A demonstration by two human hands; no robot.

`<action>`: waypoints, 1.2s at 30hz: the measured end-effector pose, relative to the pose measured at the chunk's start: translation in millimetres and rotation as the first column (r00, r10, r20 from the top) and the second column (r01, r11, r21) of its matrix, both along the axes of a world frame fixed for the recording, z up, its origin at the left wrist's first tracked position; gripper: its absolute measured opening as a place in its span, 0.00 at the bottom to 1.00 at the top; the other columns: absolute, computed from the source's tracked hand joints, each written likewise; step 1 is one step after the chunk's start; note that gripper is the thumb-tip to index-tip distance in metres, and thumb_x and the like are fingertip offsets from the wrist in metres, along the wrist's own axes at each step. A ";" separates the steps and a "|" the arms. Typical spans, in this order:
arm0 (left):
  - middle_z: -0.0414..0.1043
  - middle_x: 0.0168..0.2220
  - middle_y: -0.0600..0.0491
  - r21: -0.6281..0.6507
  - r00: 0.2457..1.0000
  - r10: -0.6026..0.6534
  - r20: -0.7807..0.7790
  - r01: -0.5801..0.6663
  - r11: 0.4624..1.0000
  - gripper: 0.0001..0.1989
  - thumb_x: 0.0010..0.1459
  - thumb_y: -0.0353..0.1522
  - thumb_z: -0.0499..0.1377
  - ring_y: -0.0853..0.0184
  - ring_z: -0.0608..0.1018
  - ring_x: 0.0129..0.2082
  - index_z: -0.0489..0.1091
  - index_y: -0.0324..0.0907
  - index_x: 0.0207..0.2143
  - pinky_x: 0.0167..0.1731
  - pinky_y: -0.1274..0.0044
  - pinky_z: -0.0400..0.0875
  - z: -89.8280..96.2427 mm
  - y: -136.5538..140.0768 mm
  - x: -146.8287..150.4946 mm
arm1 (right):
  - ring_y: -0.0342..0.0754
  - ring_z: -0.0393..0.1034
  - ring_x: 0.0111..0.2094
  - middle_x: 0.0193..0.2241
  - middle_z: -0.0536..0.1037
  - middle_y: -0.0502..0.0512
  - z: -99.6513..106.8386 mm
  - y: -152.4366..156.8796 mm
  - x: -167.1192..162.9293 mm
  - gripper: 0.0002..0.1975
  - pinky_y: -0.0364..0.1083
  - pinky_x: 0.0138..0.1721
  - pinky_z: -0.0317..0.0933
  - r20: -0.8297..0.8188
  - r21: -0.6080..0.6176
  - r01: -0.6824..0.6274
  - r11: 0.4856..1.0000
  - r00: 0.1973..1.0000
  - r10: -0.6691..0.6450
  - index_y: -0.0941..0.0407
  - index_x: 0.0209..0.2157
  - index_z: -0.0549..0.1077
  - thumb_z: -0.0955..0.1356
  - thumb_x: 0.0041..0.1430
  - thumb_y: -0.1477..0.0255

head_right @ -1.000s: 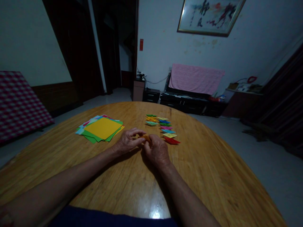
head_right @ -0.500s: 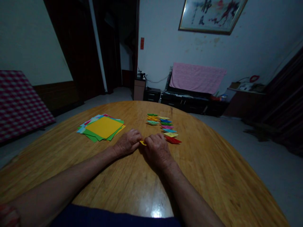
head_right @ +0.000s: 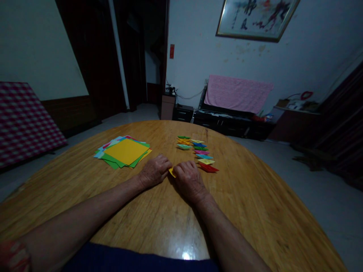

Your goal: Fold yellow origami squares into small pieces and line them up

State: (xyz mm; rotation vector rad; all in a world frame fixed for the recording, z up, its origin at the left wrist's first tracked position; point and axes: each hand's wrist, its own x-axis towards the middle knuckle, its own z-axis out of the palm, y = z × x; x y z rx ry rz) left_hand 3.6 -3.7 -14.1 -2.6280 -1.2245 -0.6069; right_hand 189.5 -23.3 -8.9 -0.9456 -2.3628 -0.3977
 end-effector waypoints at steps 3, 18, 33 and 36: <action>0.70 0.36 0.49 -0.036 0.994 -0.105 0.005 0.106 0.994 0.08 0.56 0.28 0.53 0.63 0.70 0.39 0.70 0.41 0.36 0.38 0.73 0.66 1.0 0.6 -5.4 | 0.48 0.64 0.34 0.32 0.73 0.56 -2.4 -3.2 0.5 0.03 0.46 0.36 0.54 -0.017 -0.120 -0.015 0.993 1.000 0.013 0.57 0.32 0.69 0.65 0.59 0.73; 0.70 0.32 0.47 -0.173 0.983 -0.145 -0.116 0.123 0.977 0.12 0.57 0.32 0.51 0.62 0.71 0.34 0.74 0.40 0.28 0.30 0.74 0.64 27.5 -10.4 -8.3 | 0.43 0.64 0.29 0.27 0.72 0.52 19.9 -11.0 18.6 0.09 0.43 0.31 0.55 -0.118 -0.471 -0.078 0.879 0.993 0.025 0.57 0.25 0.72 0.64 0.58 0.72; 0.69 0.25 0.50 -0.314 0.996 0.026 0.083 0.001 0.949 0.15 0.56 0.34 0.51 0.67 0.69 0.27 0.73 0.40 0.23 0.29 0.77 0.62 20.7 -6.4 4.3 | 0.43 0.65 0.27 0.25 0.74 0.52 12.0 0.9 24.2 0.12 0.43 0.30 0.56 -0.190 -0.496 -0.019 0.868 0.978 -0.087 0.57 0.24 0.74 0.64 0.58 0.70; 0.69 0.26 0.50 -0.299 0.997 0.041 0.071 -0.018 0.954 0.15 0.56 0.34 0.51 0.66 0.69 0.28 0.73 0.40 0.22 0.29 0.76 0.62 19.5 -5.6 6.9 | 0.44 0.66 0.30 0.28 0.75 0.53 11.2 3.6 31.1 0.10 0.43 0.33 0.59 -0.204 -0.504 -0.050 0.862 0.977 -0.063 0.57 0.26 0.76 0.64 0.57 0.72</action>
